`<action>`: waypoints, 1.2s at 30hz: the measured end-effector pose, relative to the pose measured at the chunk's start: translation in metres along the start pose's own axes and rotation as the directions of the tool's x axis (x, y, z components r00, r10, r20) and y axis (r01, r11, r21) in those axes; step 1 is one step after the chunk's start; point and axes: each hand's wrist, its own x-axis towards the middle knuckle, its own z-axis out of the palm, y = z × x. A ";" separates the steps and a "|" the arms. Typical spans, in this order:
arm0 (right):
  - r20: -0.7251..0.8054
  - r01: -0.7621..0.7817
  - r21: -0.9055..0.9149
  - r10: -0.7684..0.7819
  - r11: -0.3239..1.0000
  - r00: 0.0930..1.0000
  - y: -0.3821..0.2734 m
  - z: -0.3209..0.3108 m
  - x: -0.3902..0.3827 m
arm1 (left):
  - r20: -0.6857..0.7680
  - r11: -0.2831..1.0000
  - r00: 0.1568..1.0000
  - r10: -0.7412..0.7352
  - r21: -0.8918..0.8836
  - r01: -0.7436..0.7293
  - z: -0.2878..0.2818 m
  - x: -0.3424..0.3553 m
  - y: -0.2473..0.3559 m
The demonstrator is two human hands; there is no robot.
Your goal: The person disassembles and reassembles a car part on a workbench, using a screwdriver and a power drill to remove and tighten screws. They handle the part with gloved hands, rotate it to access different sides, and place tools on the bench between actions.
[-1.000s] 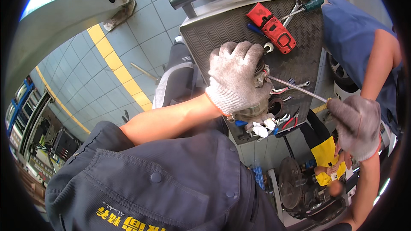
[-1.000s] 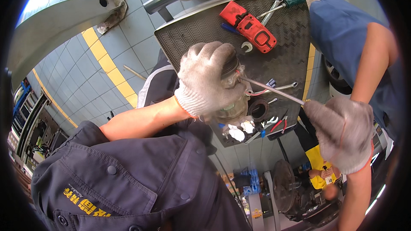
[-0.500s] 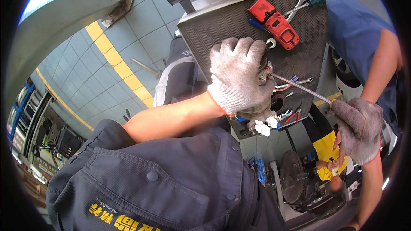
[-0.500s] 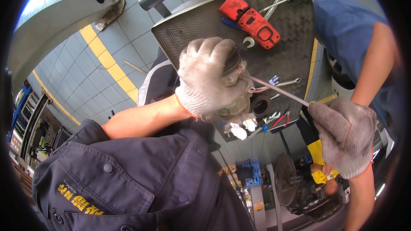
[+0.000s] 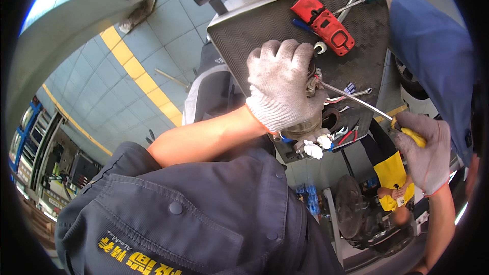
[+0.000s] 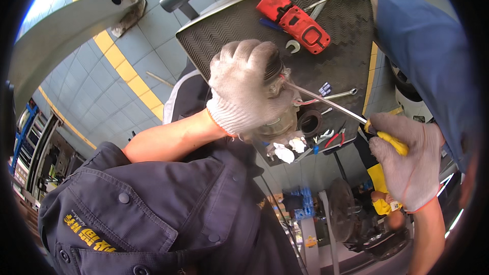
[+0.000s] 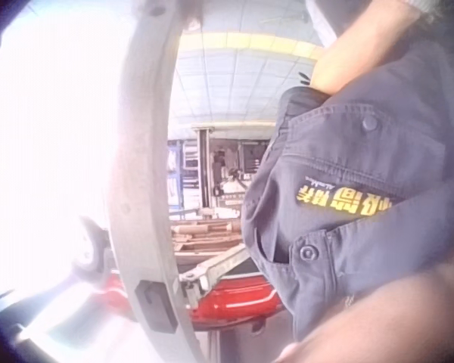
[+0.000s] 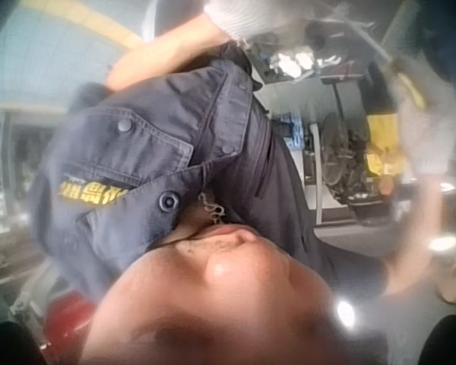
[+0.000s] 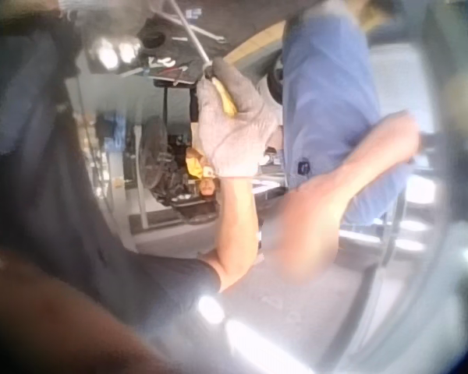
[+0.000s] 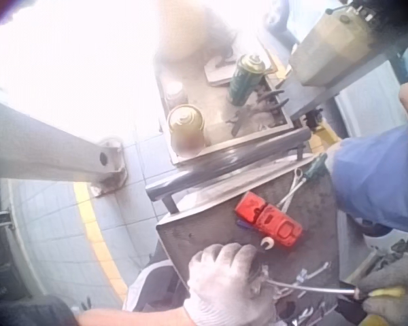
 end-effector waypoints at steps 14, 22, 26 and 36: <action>-0.052 0.427 -0.374 -0.479 0.823 0.876 0.013 -0.001 0.002 | 0.000 0.996 0.996 0.087 -0.013 -0.087 0.003 -0.003 -0.006; -0.107 0.407 -0.296 -0.454 0.864 0.885 0.017 0.003 0.010 | 0.051 0.998 0.997 0.053 0.018 -0.054 0.001 -0.001 -0.003; -0.117 0.344 -0.277 -0.387 0.897 0.915 0.012 0.003 0.010 | 0.043 0.998 0.998 0.054 0.018 -0.054 0.002 -0.001 -0.003; -0.058 0.353 -0.206 -0.372 0.913 0.926 0.011 -0.003 0.017 | 0.034 0.998 0.998 0.060 0.013 -0.060 0.001 0.001 -0.002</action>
